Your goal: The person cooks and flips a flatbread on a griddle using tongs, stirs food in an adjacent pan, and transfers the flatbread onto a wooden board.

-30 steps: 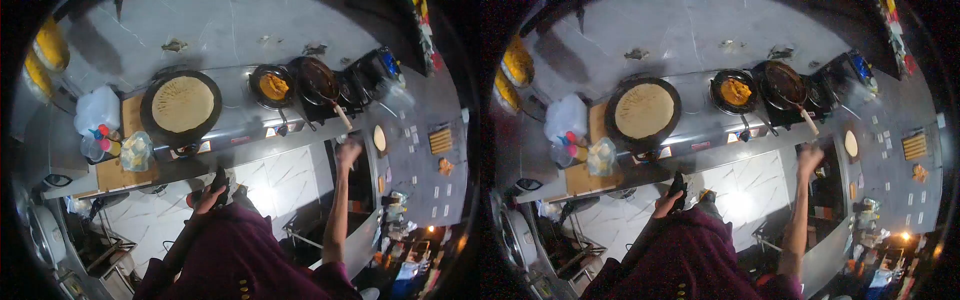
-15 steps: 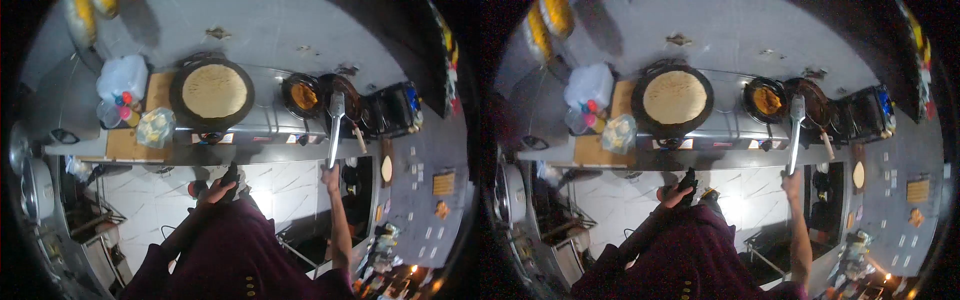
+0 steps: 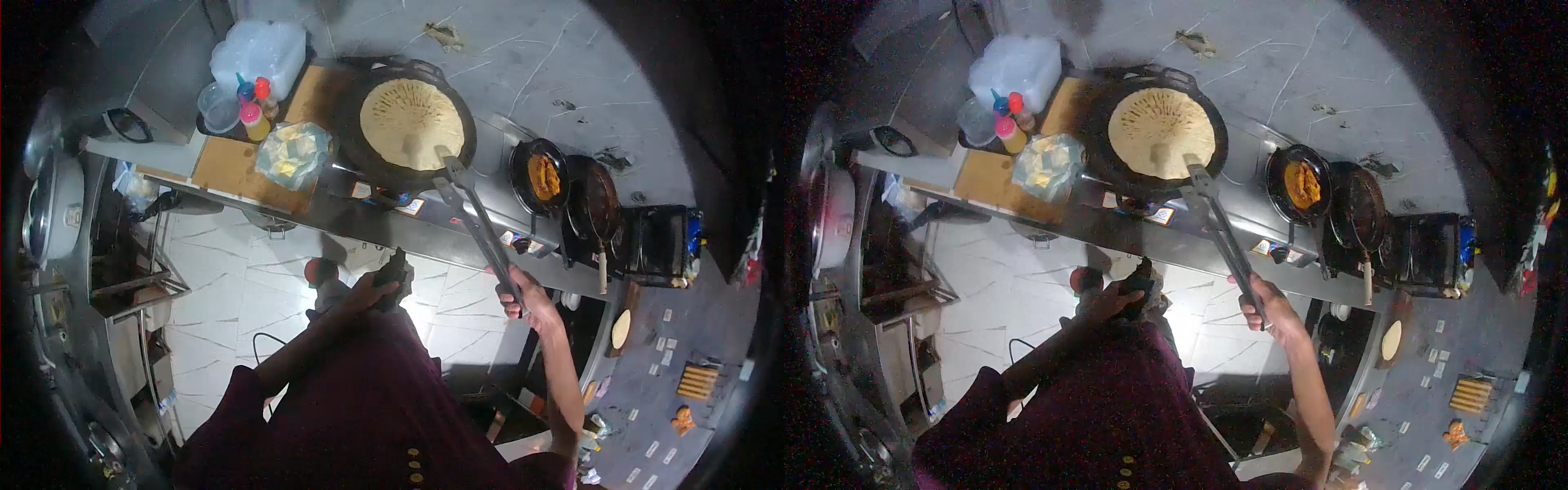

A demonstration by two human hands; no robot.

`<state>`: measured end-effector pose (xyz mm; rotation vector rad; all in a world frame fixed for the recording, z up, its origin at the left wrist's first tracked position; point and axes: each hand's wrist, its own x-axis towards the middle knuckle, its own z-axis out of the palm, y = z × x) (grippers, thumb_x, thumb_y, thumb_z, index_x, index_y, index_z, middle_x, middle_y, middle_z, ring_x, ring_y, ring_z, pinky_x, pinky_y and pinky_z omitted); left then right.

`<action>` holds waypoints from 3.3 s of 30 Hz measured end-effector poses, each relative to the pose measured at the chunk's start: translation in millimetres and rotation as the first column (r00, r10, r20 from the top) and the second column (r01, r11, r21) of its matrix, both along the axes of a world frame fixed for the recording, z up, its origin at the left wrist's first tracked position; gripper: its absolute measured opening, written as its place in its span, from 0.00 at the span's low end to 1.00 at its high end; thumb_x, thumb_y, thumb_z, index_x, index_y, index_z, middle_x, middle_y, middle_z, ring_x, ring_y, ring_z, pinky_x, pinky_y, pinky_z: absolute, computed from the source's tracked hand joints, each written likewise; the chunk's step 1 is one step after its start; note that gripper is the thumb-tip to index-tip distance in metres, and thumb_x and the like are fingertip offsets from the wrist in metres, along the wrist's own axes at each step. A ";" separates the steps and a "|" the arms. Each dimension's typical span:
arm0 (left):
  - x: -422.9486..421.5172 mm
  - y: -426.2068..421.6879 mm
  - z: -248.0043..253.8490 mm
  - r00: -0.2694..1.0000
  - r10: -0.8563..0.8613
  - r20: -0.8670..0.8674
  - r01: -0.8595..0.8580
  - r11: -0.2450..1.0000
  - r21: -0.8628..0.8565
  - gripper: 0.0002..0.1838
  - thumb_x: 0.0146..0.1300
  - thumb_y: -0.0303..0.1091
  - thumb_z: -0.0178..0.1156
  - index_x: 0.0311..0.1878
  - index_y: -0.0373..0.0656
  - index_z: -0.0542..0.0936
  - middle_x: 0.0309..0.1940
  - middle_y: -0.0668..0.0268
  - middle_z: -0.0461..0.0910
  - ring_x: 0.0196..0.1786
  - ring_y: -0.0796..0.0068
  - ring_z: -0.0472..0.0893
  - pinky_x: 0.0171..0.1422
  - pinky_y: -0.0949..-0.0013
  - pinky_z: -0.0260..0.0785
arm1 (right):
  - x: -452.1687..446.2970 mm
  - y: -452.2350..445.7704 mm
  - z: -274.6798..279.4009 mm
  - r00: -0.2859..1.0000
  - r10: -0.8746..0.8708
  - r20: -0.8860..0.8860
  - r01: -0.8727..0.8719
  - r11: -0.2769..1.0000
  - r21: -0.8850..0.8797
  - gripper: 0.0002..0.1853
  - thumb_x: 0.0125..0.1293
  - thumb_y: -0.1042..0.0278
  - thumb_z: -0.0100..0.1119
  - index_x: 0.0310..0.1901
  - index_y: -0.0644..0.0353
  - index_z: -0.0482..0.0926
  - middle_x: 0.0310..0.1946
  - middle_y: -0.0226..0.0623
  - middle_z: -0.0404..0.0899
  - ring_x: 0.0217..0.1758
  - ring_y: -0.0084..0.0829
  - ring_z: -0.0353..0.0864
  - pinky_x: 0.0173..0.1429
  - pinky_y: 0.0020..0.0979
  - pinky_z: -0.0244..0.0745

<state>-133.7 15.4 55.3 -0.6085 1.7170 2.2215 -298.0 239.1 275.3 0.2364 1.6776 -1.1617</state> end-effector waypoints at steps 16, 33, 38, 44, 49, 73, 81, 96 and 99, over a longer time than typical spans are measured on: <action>3.2 -3.2 6.4 0.994 0.016 0.104 -0.026 0.995 0.096 0.17 0.62 0.36 0.62 0.51 0.36 0.77 0.34 0.65 0.79 0.33 0.78 0.77 0.39 0.69 0.71 | -20.1 -31.9 -107.0 0.981 -0.174 -0.081 0.150 0.959 -0.243 0.27 0.72 0.42 0.44 0.59 0.56 0.71 0.22 0.26 0.68 0.16 0.15 0.60 0.20 0.20 0.59; -8.5 11.6 -30.7 0.999 0.053 0.004 -0.052 0.972 0.228 0.17 0.63 0.33 0.62 0.52 0.35 0.77 0.36 0.67 0.80 0.37 0.80 0.76 0.44 0.71 0.71 | -73.5 -82.7 -132.5 0.955 -0.282 -0.092 0.243 0.920 -0.307 0.17 0.70 0.54 0.53 0.51 0.58 0.77 0.22 0.26 0.70 0.15 0.13 0.59 0.17 0.18 0.55; 0.7 8.0 -29.9 0.997 0.071 -0.038 -0.064 0.985 0.161 0.17 0.63 0.37 0.62 0.51 0.37 0.78 0.35 0.69 0.80 0.36 0.81 0.76 0.41 0.72 0.70 | -78.0 -77.1 -88.7 0.913 -0.315 -0.261 0.229 0.922 -0.313 0.15 0.69 0.56 0.55 0.47 0.58 0.80 0.19 0.27 0.71 0.15 0.13 0.60 0.17 0.18 0.53; 13.3 1.4 -33.8 0.996 0.081 -0.048 -0.066 0.966 0.249 0.18 0.64 0.41 0.61 0.50 0.37 0.78 0.34 0.70 0.79 0.35 0.82 0.74 0.39 0.73 0.68 | -120.0 -58.0 -75.0 0.013 0.138 -0.990 -0.006 0.990 0.138 0.15 0.66 0.60 0.59 0.46 0.62 0.81 0.22 0.41 0.77 0.15 0.33 0.72 0.22 0.28 0.66; 16.7 -5.4 -10.0 0.992 0.116 -0.052 -0.094 0.943 0.319 0.15 0.64 0.38 0.61 0.47 0.36 0.78 0.33 0.71 0.79 0.32 0.82 0.74 0.36 0.73 0.68 | -90.1 -65.8 -80.0 -0.383 0.657 -0.649 0.151 0.738 0.657 0.17 0.63 0.63 0.60 0.53 0.56 0.79 0.31 0.46 0.79 0.25 0.43 0.80 0.32 0.38 0.75; 24.9 -13.8 -0.1 0.984 0.163 0.075 -0.156 0.984 -0.085 0.19 0.62 0.43 0.63 0.46 0.36 0.79 0.34 0.66 0.81 0.36 0.77 0.78 0.41 0.69 0.72 | -3.7 43.4 -43.1 -0.079 0.586 -0.806 0.125 0.809 0.575 0.17 0.66 0.62 0.57 0.53 0.61 0.76 0.29 0.43 0.80 0.23 0.41 0.76 0.30 0.37 0.71; 3.4 -24.3 39.3 0.989 -0.044 0.143 0.086 0.951 -0.298 0.30 0.57 0.59 0.60 0.50 0.40 0.80 0.38 0.56 0.82 0.43 0.60 0.80 0.49 0.61 0.68 | 24.1 41.0 -73.6 0.823 -0.182 -0.538 0.193 0.981 -0.036 0.21 0.72 0.46 0.45 0.37 0.56 0.78 0.14 0.23 0.67 0.12 0.13 0.61 0.14 0.19 0.51; 9.7 -11.3 -82.6 0.998 0.061 0.020 -0.061 0.998 0.025 0.18 0.61 0.41 0.63 0.49 0.38 0.79 0.37 0.66 0.82 0.38 0.74 0.80 0.43 0.72 0.70 | 81.5 -7.3 -92.5 0.797 -0.538 -0.275 0.490 0.842 -0.227 0.25 0.70 0.42 0.45 0.52 0.55 0.78 0.18 0.21 0.66 0.15 0.14 0.59 0.18 0.20 0.53; -6.9 -10.1 -25.3 0.989 0.051 0.141 -0.081 0.974 0.213 0.20 0.61 0.42 0.63 0.47 0.35 0.78 0.37 0.63 0.82 0.39 0.70 0.81 0.44 0.69 0.72 | 92.0 -12.2 -103.1 0.760 -0.580 -0.293 0.542 0.815 -0.207 0.27 0.70 0.41 0.46 0.48 0.59 0.78 0.20 0.22 0.67 0.18 0.16 0.60 0.22 0.22 0.53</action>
